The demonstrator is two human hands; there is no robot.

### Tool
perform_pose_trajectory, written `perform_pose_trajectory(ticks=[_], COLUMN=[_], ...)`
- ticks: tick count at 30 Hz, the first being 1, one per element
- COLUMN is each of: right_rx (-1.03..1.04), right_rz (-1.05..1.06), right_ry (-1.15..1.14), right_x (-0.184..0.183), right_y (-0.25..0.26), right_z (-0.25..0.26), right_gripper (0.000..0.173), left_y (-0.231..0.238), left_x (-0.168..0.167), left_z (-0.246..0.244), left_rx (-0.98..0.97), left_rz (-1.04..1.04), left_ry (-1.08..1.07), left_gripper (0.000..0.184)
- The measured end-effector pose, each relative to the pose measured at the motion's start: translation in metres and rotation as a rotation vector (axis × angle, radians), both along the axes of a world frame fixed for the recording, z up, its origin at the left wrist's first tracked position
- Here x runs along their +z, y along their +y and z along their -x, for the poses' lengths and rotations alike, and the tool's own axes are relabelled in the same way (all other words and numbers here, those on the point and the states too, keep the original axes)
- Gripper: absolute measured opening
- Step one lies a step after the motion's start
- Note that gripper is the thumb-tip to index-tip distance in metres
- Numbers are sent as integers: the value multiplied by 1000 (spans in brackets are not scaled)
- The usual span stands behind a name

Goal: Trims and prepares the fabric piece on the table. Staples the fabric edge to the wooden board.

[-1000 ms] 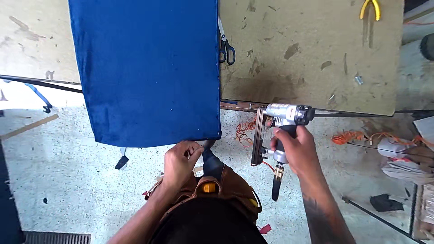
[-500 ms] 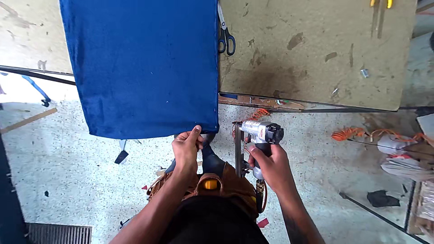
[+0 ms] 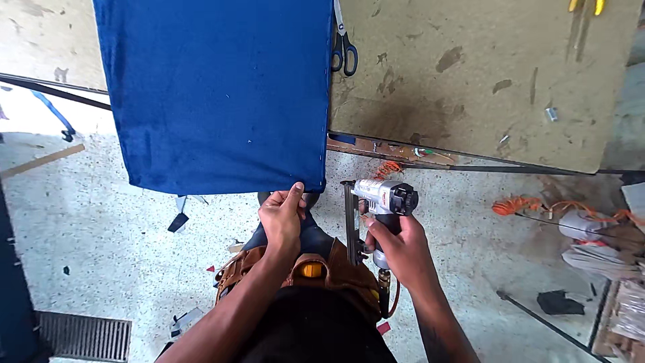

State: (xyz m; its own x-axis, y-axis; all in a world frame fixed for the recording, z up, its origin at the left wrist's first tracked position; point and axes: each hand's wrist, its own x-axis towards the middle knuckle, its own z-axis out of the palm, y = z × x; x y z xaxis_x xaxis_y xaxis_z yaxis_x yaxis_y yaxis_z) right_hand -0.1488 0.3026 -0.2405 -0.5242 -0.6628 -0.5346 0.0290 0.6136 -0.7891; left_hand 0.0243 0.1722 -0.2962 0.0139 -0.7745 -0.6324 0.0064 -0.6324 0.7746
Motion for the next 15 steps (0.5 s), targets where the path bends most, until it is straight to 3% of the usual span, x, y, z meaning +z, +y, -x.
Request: perform_pose_trajectory(ticks=[8, 13, 15], right_rx=[11, 10, 51], right_rz=[-13, -21, -39], right_ry=[-52, -98, -66], right_x=[0, 17, 27], right_y=[2, -6, -15], right_z=[-3, -8, -16], right_gripper=[28, 34, 34], left_y=[0, -20, -29], left_x=[-14, -22, -28], left_z=[-18, -30, -24], left_rx=[-112, -379, -371], left_rz=[-47, -332, -341], left_ry=[42, 91, 108], left_gripper=[33, 68, 66])
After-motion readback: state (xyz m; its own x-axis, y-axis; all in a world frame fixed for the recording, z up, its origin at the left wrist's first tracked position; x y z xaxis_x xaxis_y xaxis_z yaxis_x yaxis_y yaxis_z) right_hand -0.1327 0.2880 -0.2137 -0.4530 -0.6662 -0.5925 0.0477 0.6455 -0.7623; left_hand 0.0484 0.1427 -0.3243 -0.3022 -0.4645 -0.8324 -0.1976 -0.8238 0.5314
